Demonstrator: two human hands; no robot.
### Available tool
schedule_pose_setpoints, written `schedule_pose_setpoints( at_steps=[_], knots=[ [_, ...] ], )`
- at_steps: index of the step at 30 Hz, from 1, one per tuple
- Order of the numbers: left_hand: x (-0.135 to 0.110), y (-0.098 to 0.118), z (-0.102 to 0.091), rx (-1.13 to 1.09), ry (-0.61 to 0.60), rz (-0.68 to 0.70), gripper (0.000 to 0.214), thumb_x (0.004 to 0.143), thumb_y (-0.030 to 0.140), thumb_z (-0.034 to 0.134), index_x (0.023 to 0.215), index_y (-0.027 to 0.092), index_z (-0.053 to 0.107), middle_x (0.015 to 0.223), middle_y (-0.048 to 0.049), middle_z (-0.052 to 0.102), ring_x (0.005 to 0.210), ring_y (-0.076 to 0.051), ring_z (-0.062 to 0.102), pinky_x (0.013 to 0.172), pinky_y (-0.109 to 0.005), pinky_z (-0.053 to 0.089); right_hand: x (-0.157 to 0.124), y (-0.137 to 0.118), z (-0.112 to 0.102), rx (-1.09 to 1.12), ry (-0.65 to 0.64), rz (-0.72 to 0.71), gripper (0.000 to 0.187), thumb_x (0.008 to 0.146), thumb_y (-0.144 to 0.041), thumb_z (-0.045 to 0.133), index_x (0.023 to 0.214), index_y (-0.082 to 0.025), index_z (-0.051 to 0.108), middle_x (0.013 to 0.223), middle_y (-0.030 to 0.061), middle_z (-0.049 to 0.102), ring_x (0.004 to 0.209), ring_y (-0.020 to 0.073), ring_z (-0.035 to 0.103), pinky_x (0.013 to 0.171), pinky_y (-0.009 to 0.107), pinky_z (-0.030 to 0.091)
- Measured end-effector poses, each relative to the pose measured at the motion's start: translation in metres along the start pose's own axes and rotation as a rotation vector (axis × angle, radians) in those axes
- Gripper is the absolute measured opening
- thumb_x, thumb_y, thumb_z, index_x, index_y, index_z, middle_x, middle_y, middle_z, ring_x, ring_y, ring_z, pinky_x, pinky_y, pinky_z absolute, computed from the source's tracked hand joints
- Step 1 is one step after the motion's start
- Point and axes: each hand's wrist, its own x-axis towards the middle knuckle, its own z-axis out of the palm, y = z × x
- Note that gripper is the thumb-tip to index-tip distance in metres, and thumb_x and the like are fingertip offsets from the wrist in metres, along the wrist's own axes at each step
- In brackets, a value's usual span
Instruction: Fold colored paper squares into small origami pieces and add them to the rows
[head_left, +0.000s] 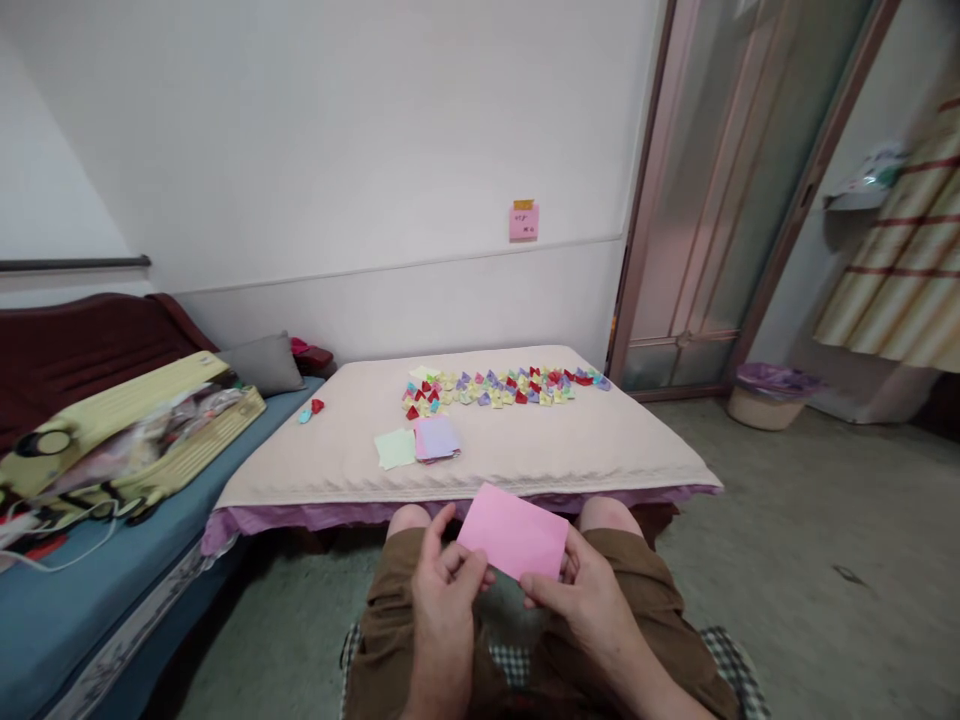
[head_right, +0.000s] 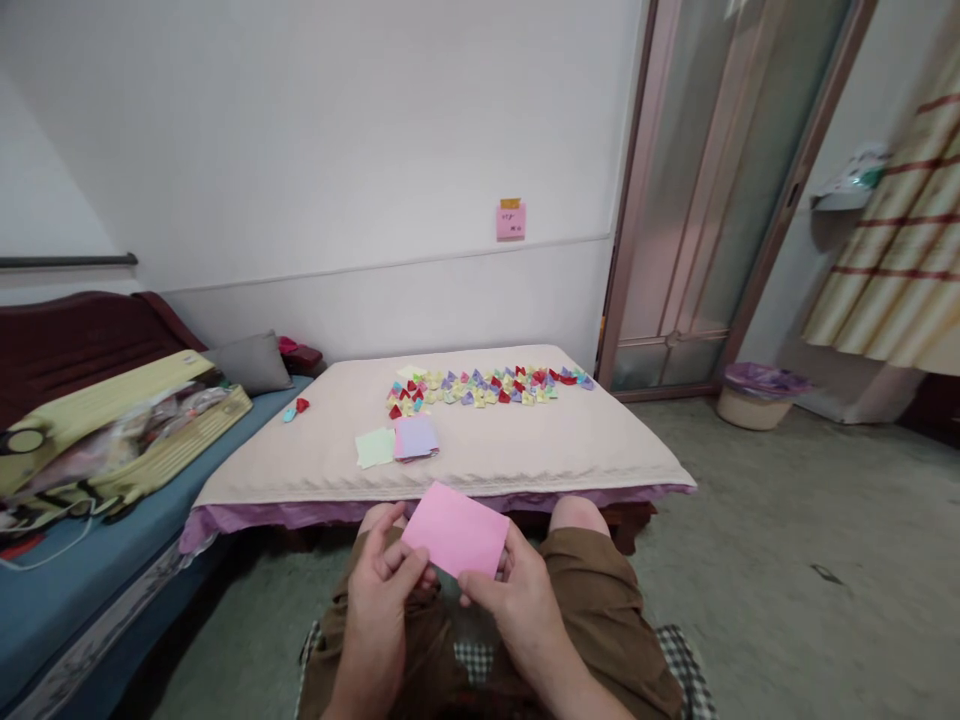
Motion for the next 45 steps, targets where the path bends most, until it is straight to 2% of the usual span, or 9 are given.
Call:
schedule_pose_setpoints(
  at_steps=[7, 13, 20, 23, 26, 30, 36, 41, 45],
  knots=[
    [-0.004, 0.014, -0.004, -0.092, 0.064, 0.086, 0.054, 0.077, 0.028, 0.066, 0.126, 0.024, 0.045, 0.073, 0.0023, 0.063, 0.061, -0.01, 0.057, 0.061, -0.021, 0.045, -0.003, -0.004, 0.0, 0.024, 0.009, 0.015, 0.045, 0.059, -0.012, 0.071, 0.102, -0.018, 0.06, 0.086, 0.0029, 0.068, 0.062, 0.0151, 0.057, 0.046, 0.024, 0.05],
    [-0.014, -0.001, 0.001, 0.019, -0.191, 0.014, 0.017, 0.066, 0.021, 0.071, 0.082, 0.015, 0.071, 0.08, -0.0042, 0.065, 0.075, -0.017, 0.059, 0.071, -0.026, 0.046, 0.001, -0.002, -0.001, 0.017, -0.028, 0.008, 0.044, 0.061, -0.012, 0.071, 0.103, -0.018, 0.058, 0.079, 0.0007, 0.067, 0.06, 0.0136, 0.057, 0.049, 0.023, 0.05],
    [-0.011, -0.002, -0.011, 0.207, -0.106, 0.047, 0.025, 0.074, 0.026, 0.066, 0.094, 0.015, 0.075, 0.088, -0.0073, 0.07, 0.081, -0.02, 0.06, 0.072, -0.027, 0.045, -0.009, -0.002, -0.009, -0.037, -0.129, -0.056, 0.052, 0.072, -0.017, 0.068, 0.12, -0.021, 0.047, 0.069, -0.0018, 0.065, 0.058, 0.0131, 0.058, 0.055, 0.024, 0.049],
    [-0.014, 0.007, -0.013, 0.131, -0.096, 0.037, 0.026, 0.07, 0.026, 0.068, 0.092, 0.015, 0.075, 0.085, -0.0072, 0.07, 0.076, -0.019, 0.061, 0.069, -0.027, 0.046, -0.015, -0.003, -0.024, -0.103, -0.187, -0.218, 0.065, 0.082, -0.018, 0.059, 0.139, -0.029, 0.03, 0.097, 0.0042, 0.068, 0.086, 0.0176, 0.063, 0.078, 0.033, 0.05],
    [-0.019, 0.015, -0.01, 0.115, -0.114, 0.032, 0.024, 0.068, 0.024, 0.069, 0.089, 0.015, 0.076, 0.077, -0.0066, 0.069, 0.07, -0.018, 0.061, 0.067, -0.027, 0.047, -0.015, -0.007, -0.035, -0.336, -0.265, -0.245, 0.043, 0.08, -0.015, 0.06, 0.121, -0.028, 0.058, 0.115, 0.0065, 0.065, 0.108, 0.022, 0.059, 0.089, 0.034, 0.046],
    [-0.023, 0.018, -0.006, 0.159, -0.161, 0.055, 0.022, 0.067, 0.021, 0.068, 0.086, 0.016, 0.077, 0.077, -0.0071, 0.069, 0.074, -0.02, 0.062, 0.068, -0.028, 0.048, -0.012, -0.021, -0.033, -0.451, -0.275, -0.319, 0.028, 0.079, -0.012, 0.058, 0.097, -0.028, 0.072, 0.092, 0.0016, 0.074, 0.084, 0.0174, 0.066, 0.077, 0.026, 0.05],
    [-0.021, 0.014, -0.009, 0.289, -0.169, 0.107, 0.023, 0.075, 0.025, 0.062, 0.092, 0.017, 0.076, 0.085, -0.0073, 0.07, 0.079, -0.02, 0.062, 0.069, -0.027, 0.048, -0.012, -0.031, -0.024, -0.535, -0.25, -0.392, 0.022, 0.072, -0.01, 0.064, 0.083, -0.025, 0.075, 0.075, 0.0, 0.074, 0.068, 0.0157, 0.065, 0.064, 0.022, 0.047],
    [-0.02, 0.01, -0.012, 0.351, -0.167, 0.113, 0.026, 0.079, 0.029, 0.06, 0.098, 0.017, 0.074, 0.079, -0.0056, 0.07, 0.069, -0.017, 0.062, 0.065, -0.025, 0.048, -0.012, -0.025, -0.019, -0.478, -0.143, -0.332, 0.006, 0.073, -0.023, 0.069, 0.074, -0.022, 0.074, 0.068, 0.0015, 0.071, 0.065, 0.0167, 0.061, 0.061, 0.024, 0.045],
    [-0.025, 0.013, -0.006, 0.38, -0.136, 0.12, 0.029, 0.077, 0.03, 0.061, 0.101, 0.017, 0.073, 0.074, -0.0042, 0.069, 0.068, -0.018, 0.063, 0.063, -0.024, 0.047, -0.011, -0.022, -0.012, -0.383, -0.052, -0.237, 0.012, 0.074, -0.028, 0.068, 0.067, -0.019, 0.07, 0.065, 0.0012, 0.066, 0.063, 0.0158, 0.056, 0.06, 0.025, 0.042]
  ],
)
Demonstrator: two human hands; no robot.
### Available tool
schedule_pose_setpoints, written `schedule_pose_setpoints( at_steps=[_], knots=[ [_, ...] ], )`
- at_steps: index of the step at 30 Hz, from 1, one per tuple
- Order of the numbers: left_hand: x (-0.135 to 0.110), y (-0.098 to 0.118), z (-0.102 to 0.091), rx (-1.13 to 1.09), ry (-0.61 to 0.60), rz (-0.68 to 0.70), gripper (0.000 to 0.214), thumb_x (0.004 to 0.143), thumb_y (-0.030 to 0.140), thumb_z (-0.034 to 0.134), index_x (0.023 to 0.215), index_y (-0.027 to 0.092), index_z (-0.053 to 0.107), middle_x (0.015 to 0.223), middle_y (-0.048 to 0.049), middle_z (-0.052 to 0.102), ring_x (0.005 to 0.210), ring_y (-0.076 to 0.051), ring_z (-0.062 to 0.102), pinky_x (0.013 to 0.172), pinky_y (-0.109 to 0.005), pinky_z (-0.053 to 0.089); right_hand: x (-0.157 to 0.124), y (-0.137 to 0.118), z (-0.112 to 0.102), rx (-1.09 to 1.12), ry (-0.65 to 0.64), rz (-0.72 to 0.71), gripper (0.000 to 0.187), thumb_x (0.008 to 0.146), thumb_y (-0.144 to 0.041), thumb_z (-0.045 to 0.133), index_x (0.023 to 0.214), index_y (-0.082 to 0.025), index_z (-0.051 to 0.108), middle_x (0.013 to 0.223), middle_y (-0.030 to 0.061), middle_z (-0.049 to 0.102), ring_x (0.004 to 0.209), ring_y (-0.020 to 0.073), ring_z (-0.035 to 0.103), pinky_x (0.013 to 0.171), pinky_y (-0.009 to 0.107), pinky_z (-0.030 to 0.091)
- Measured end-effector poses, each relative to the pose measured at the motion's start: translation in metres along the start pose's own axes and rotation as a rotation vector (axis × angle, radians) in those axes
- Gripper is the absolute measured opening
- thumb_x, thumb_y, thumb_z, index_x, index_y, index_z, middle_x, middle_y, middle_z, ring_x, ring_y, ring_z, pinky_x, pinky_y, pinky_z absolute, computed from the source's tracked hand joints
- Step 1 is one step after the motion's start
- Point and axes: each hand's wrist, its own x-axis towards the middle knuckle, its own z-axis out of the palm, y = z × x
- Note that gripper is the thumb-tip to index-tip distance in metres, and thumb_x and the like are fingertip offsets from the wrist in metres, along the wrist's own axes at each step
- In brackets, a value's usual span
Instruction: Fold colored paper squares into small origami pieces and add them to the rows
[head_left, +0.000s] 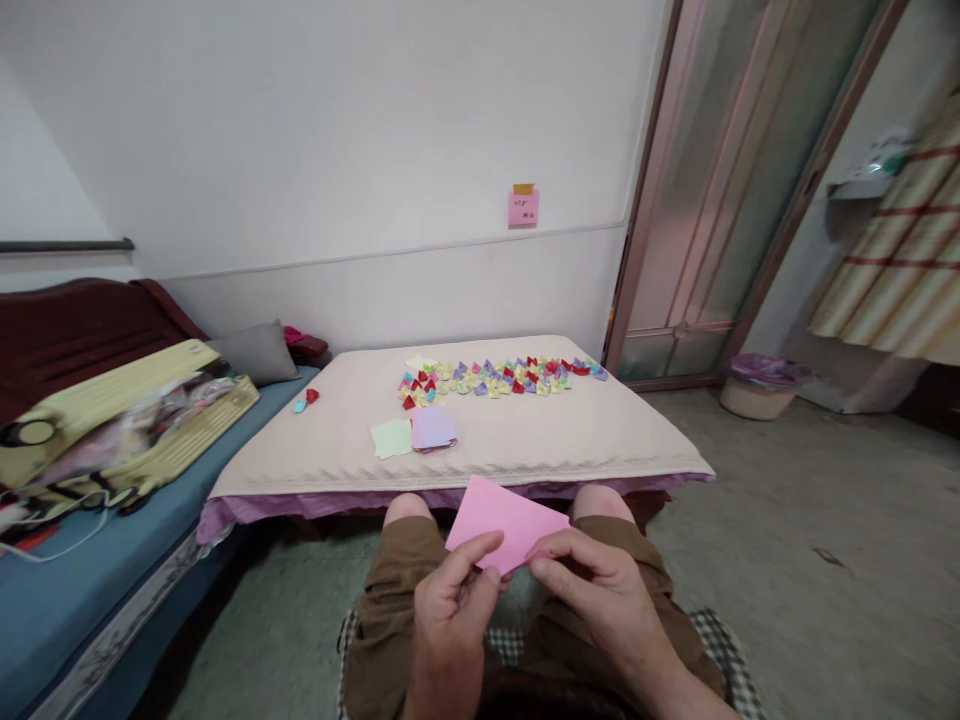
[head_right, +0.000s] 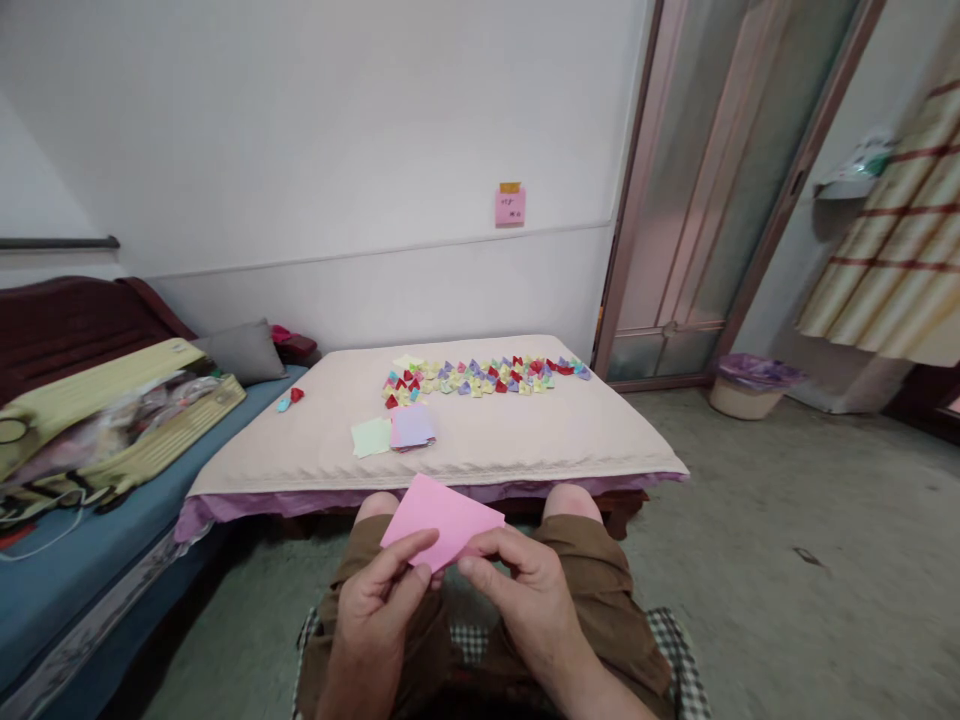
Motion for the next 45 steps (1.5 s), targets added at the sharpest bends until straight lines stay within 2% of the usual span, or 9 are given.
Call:
schedule_pose_setpoints(
  at_steps=[5, 10, 14, 19, 27, 32, 38, 43, 45],
  knots=[
    [-0.006, 0.009, 0.007, 0.029, 0.092, 0.035, 0.032, 0.077, 0.031, 0.06, 0.104, 0.018, 0.072, 0.065, -0.0012, 0.063, 0.062, -0.015, 0.059, 0.057, -0.022, 0.044, 0.003, -0.003, 0.009, 0.103, 0.129, 0.097, 0.021, 0.068, -0.031, 0.071, 0.059, -0.017, 0.058, 0.055, -0.0039, 0.05, 0.052, 0.011, 0.042, 0.05, 0.022, 0.032],
    [-0.005, 0.012, 0.004, 0.119, 0.009, 0.049, 0.033, 0.077, 0.029, 0.059, 0.105, 0.017, 0.071, 0.061, 0.0003, 0.058, 0.055, -0.012, 0.051, 0.054, -0.021, 0.042, 0.007, -0.002, 0.013, 0.107, 0.173, 0.124, 0.025, 0.065, -0.029, 0.071, 0.057, -0.017, 0.05, 0.053, -0.0068, 0.039, 0.049, 0.0085, 0.034, 0.047, 0.021, 0.025],
    [-0.005, 0.013, 0.004, 0.135, 0.054, 0.058, 0.032, 0.075, 0.03, 0.061, 0.103, 0.017, 0.072, 0.055, 0.0023, 0.052, 0.05, -0.011, 0.045, 0.049, -0.02, 0.039, 0.008, -0.004, 0.013, 0.063, 0.192, 0.109, 0.026, 0.065, -0.027, 0.07, 0.056, -0.018, 0.048, 0.053, -0.0071, 0.037, 0.049, 0.0085, 0.033, 0.047, 0.022, 0.025],
    [-0.003, 0.014, 0.008, 0.097, 0.108, 0.016, 0.031, 0.066, 0.031, 0.07, 0.092, 0.016, 0.075, 0.052, 0.0025, 0.05, 0.047, -0.011, 0.044, 0.045, -0.02, 0.038, 0.006, -0.009, 0.015, -0.001, 0.2, 0.099, 0.025, 0.064, -0.025, 0.07, 0.054, -0.018, 0.049, 0.052, -0.0062, 0.04, 0.049, 0.0092, 0.035, 0.047, 0.022, 0.027],
    [-0.003, 0.008, 0.01, 0.074, 0.144, 0.025, 0.029, 0.066, 0.03, 0.069, 0.09, 0.016, 0.076, 0.054, 0.0006, 0.056, 0.048, -0.011, 0.048, 0.046, -0.02, 0.04, 0.006, -0.007, 0.015, -0.015, 0.205, 0.107, 0.025, 0.064, -0.025, 0.07, 0.054, -0.019, 0.048, 0.053, -0.0063, 0.04, 0.049, 0.0093, 0.036, 0.047, 0.022, 0.028],
    [-0.004, 0.0, 0.012, 0.124, 0.15, 0.084, 0.024, 0.069, 0.027, 0.067, 0.089, 0.018, 0.076, 0.064, -0.0025, 0.067, 0.052, -0.014, 0.056, 0.051, -0.021, 0.046, 0.004, -0.003, 0.016, 0.069, 0.233, 0.177, 0.023, 0.062, -0.024, 0.072, 0.071, -0.02, 0.052, 0.055, -0.0075, 0.044, 0.048, 0.0096, 0.04, 0.046, 0.021, 0.032],
    [0.002, -0.008, 0.01, 0.179, 0.139, 0.191, 0.013, 0.069, 0.024, 0.064, 0.069, 0.022, 0.077, 0.065, -0.0044, 0.073, 0.059, -0.019, 0.065, 0.054, -0.023, 0.05, 0.005, 0.0, 0.014, 0.149, 0.235, 0.161, 0.034, 0.062, -0.024, 0.074, 0.087, -0.02, 0.051, 0.066, -0.0047, 0.055, 0.053, 0.0121, 0.05, 0.048, 0.023, 0.039],
    [0.008, -0.01, 0.005, 0.153, 0.12, 0.114, 0.012, 0.066, 0.023, 0.066, 0.068, 0.022, 0.077, 0.068, -0.005, 0.074, 0.06, -0.02, 0.066, 0.054, -0.025, 0.052, 0.007, 0.001, 0.007, 0.146, 0.127, 0.22, 0.033, 0.069, -0.029, 0.069, 0.094, -0.02, 0.05, 0.058, -0.0057, 0.056, 0.051, 0.0143, 0.055, 0.048, 0.024, 0.039],
    [0.009, -0.01, 0.004, 0.139, 0.127, 0.078, 0.011, 0.064, 0.023, 0.067, 0.068, 0.022, 0.077, 0.065, -0.0049, 0.073, 0.059, -0.02, 0.066, 0.054, -0.026, 0.051, 0.008, 0.002, 0.003, 0.104, 0.134, 0.213, 0.033, 0.068, -0.029, 0.07, 0.093, -0.02, 0.051, 0.054, -0.0075, 0.052, 0.049, 0.0139, 0.053, 0.048, 0.025, 0.039]
  ],
)
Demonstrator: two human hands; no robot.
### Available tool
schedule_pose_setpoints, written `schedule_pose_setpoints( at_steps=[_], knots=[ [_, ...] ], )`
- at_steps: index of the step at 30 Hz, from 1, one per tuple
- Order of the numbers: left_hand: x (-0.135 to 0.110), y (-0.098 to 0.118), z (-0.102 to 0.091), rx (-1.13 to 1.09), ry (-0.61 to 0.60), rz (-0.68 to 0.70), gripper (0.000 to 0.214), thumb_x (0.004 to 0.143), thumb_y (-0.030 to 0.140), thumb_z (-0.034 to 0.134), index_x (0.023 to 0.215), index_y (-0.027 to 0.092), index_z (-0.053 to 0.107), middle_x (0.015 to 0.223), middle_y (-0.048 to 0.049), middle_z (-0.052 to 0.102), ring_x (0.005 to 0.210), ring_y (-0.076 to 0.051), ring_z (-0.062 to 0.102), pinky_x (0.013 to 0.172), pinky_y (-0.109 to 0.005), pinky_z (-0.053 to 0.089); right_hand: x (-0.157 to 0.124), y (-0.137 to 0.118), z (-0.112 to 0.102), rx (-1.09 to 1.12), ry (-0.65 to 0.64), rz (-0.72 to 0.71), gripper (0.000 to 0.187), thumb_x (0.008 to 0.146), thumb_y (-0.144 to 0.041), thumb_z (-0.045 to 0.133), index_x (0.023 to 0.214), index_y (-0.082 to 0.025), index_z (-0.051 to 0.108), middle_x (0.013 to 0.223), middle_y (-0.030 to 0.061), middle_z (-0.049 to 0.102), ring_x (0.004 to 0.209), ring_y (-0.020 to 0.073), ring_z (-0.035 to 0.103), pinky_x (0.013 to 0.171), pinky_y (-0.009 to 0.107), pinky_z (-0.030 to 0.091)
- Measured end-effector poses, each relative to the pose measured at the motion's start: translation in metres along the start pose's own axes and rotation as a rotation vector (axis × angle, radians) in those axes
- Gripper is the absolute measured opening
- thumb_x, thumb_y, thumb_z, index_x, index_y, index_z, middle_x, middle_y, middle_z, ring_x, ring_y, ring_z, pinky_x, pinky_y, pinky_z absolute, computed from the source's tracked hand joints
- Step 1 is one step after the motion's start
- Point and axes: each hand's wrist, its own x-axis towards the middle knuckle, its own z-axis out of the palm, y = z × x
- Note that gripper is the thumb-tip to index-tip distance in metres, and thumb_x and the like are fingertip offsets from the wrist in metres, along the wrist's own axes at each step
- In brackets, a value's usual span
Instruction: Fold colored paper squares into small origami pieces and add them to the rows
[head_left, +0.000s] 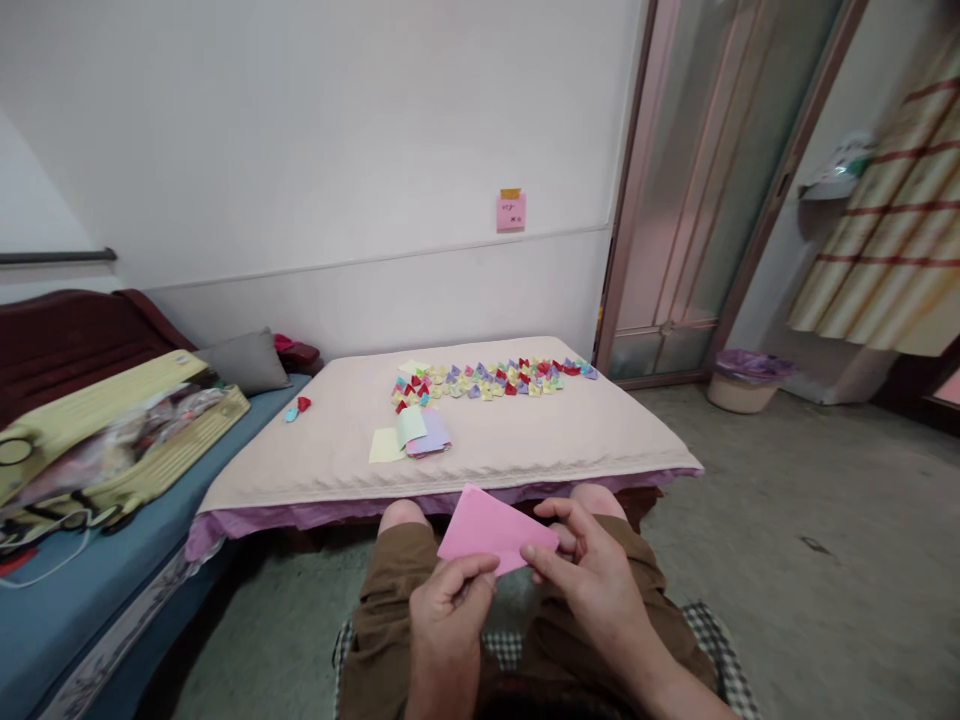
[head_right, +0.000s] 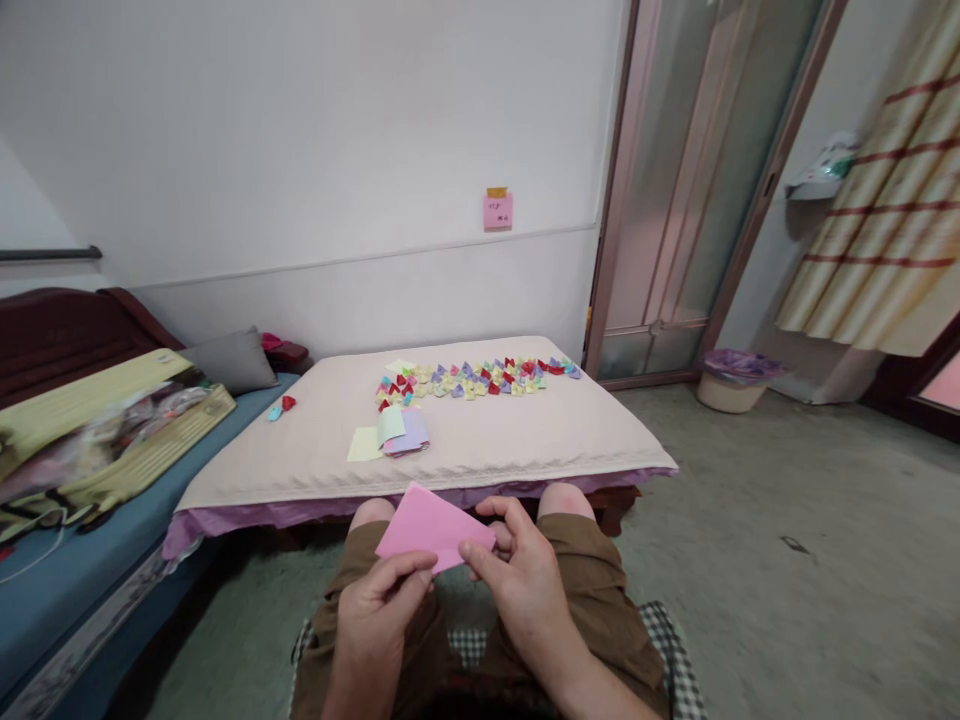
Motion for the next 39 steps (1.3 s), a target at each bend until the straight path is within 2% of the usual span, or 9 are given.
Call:
schedule_pose_setpoints(
  at_steps=[3, 9, 16, 19, 23, 27, 32, 35, 39],
  knots=[
    [0.001, -0.001, 0.0, -0.035, 0.016, -0.034, 0.01, 0.064, 0.023, 0.067, 0.066, 0.02, 0.076, 0.061, -0.0043, 0.071, 0.058, -0.019, 0.063, 0.056, -0.026, 0.05, 0.002, 0.001, -0.005, -0.03, 0.019, -0.037, 0.031, 0.066, -0.029, 0.072, 0.089, -0.021, 0.053, 0.05, -0.0094, 0.046, 0.045, 0.0126, 0.049, 0.047, 0.025, 0.037],
    [0.005, -0.004, -0.001, -0.18, 0.059, -0.088, 0.014, 0.06, 0.02, 0.072, 0.073, 0.015, 0.071, 0.057, 0.0, 0.062, 0.052, -0.012, 0.055, 0.052, -0.021, 0.043, 0.003, 0.001, -0.01, 0.08, -0.146, 0.051, 0.033, 0.069, -0.029, 0.07, 0.095, -0.021, 0.052, 0.053, -0.0078, 0.054, 0.049, 0.0132, 0.055, 0.048, 0.024, 0.041],
    [0.012, 0.003, 0.001, -0.521, 0.128, -0.149, 0.061, 0.059, 0.018, 0.075, 0.115, 0.021, 0.049, 0.103, -0.0078, 0.064, 0.066, -0.012, 0.062, 0.062, -0.025, 0.05, -0.002, 0.007, -0.001, 0.231, -0.288, 0.2, 0.04, 0.058, -0.014, 0.07, 0.095, -0.017, 0.056, 0.055, -0.0064, 0.063, 0.045, 0.0103, 0.053, 0.048, 0.021, 0.041],
    [0.012, 0.002, 0.0, -0.508, 0.122, -0.216, 0.046, 0.061, 0.021, 0.075, 0.104, 0.017, 0.06, 0.103, -0.0085, 0.065, 0.072, -0.014, 0.064, 0.067, -0.026, 0.05, -0.006, 0.011, 0.005, 0.251, -0.323, 0.197, 0.037, 0.058, -0.015, 0.071, 0.092, -0.017, 0.058, 0.061, -0.0038, 0.066, 0.05, 0.0118, 0.055, 0.05, 0.023, 0.043],
    [0.008, 0.007, -0.001, -0.599, -0.027, -0.264, 0.016, 0.069, 0.022, 0.068, 0.083, 0.013, 0.07, 0.098, -0.0083, 0.068, 0.082, -0.018, 0.062, 0.071, -0.026, 0.048, -0.007, 0.017, 0.008, 0.22, -0.307, 0.129, 0.029, 0.062, -0.015, 0.068, 0.089, -0.017, 0.058, 0.062, -0.0042, 0.064, 0.055, 0.0133, 0.057, 0.054, 0.023, 0.044],
    [0.005, 0.013, 0.0, -0.658, -0.062, -0.25, 0.012, 0.071, 0.018, 0.067, 0.081, 0.013, 0.071, 0.081, -0.0044, 0.066, 0.075, -0.015, 0.059, 0.066, -0.023, 0.045, -0.006, 0.022, 0.008, 0.175, -0.302, 0.062, 0.024, 0.065, -0.015, 0.065, 0.088, -0.017, 0.059, 0.066, -0.0032, 0.064, 0.059, 0.0142, 0.058, 0.056, 0.023, 0.043],
    [0.007, 0.01, -0.003, -0.512, -0.032, -0.187, 0.005, 0.074, 0.016, 0.065, 0.075, 0.012, 0.068, 0.072, -0.0011, 0.06, 0.062, -0.008, 0.049, 0.057, -0.018, 0.039, -0.006, 0.02, 0.008, 0.107, -0.291, 0.017, 0.024, 0.068, -0.018, 0.065, 0.092, -0.017, 0.061, 0.072, -0.0001, 0.066, 0.068, 0.0184, 0.061, 0.062, 0.027, 0.046],
    [0.006, 0.009, -0.004, -0.46, -0.035, -0.238, 0.01, 0.077, 0.02, 0.063, 0.072, 0.011, 0.063, 0.057, 0.0026, 0.054, 0.049, -0.005, 0.043, 0.047, -0.016, 0.033, -0.006, 0.02, 0.008, 0.056, -0.285, -0.009, 0.022, 0.07, -0.022, 0.066, 0.092, -0.018, 0.062, 0.073, 0.0008, 0.066, 0.071, 0.02, 0.062, 0.064, 0.029, 0.048],
    [0.003, 0.014, 0.0, -0.575, -0.053, -0.37, 0.016, 0.08, 0.028, 0.062, 0.084, 0.013, 0.057, 0.072, -0.0038, 0.063, 0.06, -0.012, 0.06, 0.05, -0.019, 0.043, -0.007, 0.021, 0.009, 0.003, -0.285, -0.028, 0.021, 0.071, -0.026, 0.067, 0.091, -0.018, 0.064, 0.074, 0.0016, 0.067, 0.071, 0.0203, 0.062, 0.064, 0.029, 0.048]
  ],
)
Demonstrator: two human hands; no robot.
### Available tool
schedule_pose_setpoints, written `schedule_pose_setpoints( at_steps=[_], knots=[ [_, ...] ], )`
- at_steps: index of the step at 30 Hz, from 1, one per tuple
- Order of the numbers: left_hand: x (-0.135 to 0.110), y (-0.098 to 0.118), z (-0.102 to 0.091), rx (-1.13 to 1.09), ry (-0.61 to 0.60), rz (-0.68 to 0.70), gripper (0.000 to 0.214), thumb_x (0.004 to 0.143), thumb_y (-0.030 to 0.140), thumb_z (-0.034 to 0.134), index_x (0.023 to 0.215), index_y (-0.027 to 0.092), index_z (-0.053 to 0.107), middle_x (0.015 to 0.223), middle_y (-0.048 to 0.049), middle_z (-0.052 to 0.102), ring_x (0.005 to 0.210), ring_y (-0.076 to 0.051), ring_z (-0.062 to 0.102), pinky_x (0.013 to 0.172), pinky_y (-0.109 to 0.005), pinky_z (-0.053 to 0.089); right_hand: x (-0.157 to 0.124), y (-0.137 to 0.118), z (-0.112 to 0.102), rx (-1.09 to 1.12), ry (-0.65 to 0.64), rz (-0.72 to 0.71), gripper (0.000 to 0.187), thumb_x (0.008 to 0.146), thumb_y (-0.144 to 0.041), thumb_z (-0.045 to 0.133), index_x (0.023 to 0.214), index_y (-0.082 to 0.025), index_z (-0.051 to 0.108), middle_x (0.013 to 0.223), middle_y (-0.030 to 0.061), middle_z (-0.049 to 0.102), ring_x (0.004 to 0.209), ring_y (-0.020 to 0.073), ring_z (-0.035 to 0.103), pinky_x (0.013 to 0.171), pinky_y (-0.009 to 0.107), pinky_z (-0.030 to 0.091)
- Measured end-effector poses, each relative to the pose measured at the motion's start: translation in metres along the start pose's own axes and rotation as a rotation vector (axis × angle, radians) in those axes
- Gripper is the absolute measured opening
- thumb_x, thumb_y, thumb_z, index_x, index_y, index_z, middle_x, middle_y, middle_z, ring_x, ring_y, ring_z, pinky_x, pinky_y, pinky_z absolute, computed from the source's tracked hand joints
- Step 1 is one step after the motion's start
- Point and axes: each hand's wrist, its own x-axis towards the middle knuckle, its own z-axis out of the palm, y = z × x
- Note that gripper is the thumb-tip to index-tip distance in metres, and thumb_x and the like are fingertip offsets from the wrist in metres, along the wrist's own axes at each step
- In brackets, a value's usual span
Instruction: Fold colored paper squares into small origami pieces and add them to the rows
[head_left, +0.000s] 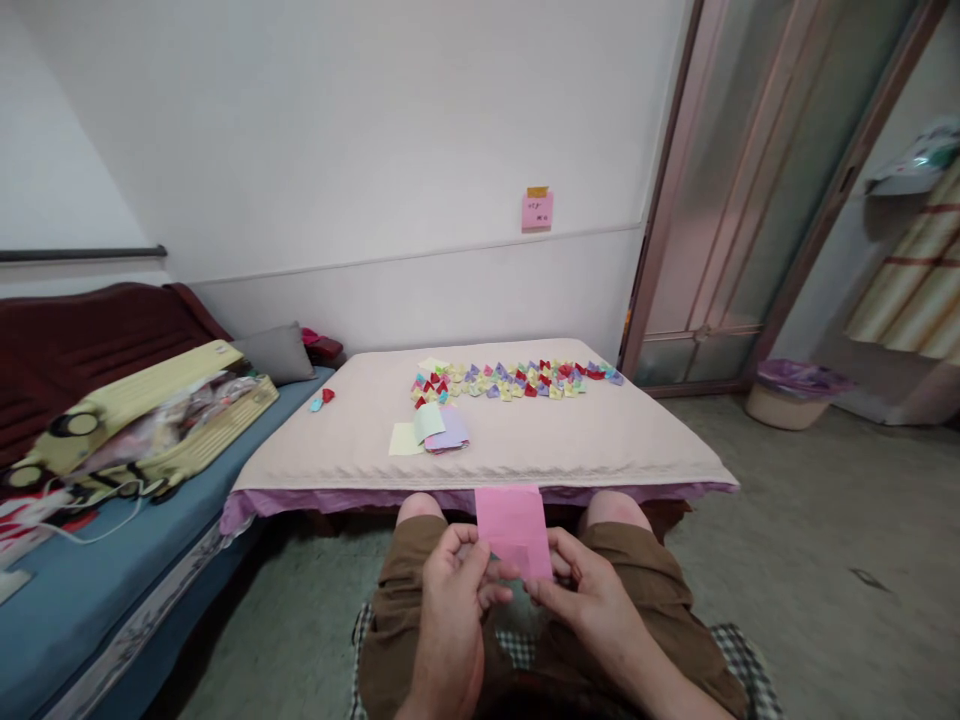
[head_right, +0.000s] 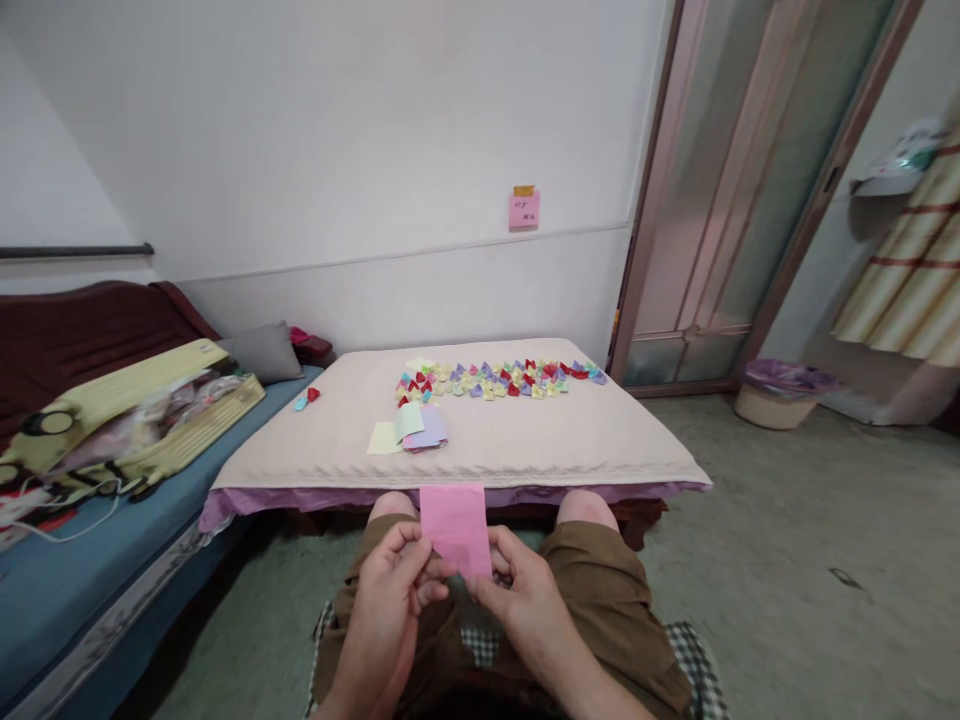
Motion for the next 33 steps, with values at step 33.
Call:
schedule_pose_setpoints(
  at_steps=[33],
  knots=[
    [-0.015, 0.008, 0.0, 0.614, -0.066, 0.716, 0.011, 0.08, 0.014, 0.058, 0.083, 0.019, 0.067, 0.102, -0.0065, 0.072, 0.094, -0.017, 0.068, 0.076, -0.022, 0.054, -0.003, -0.031, -0.025, -0.258, -0.024, -0.342, 0.017, 0.07, -0.013, 0.07, 0.079, -0.027, 0.076, 0.068, -0.0019, 0.072, 0.061, 0.0131, 0.062, 0.059, 0.02, 0.045]
  ],
)
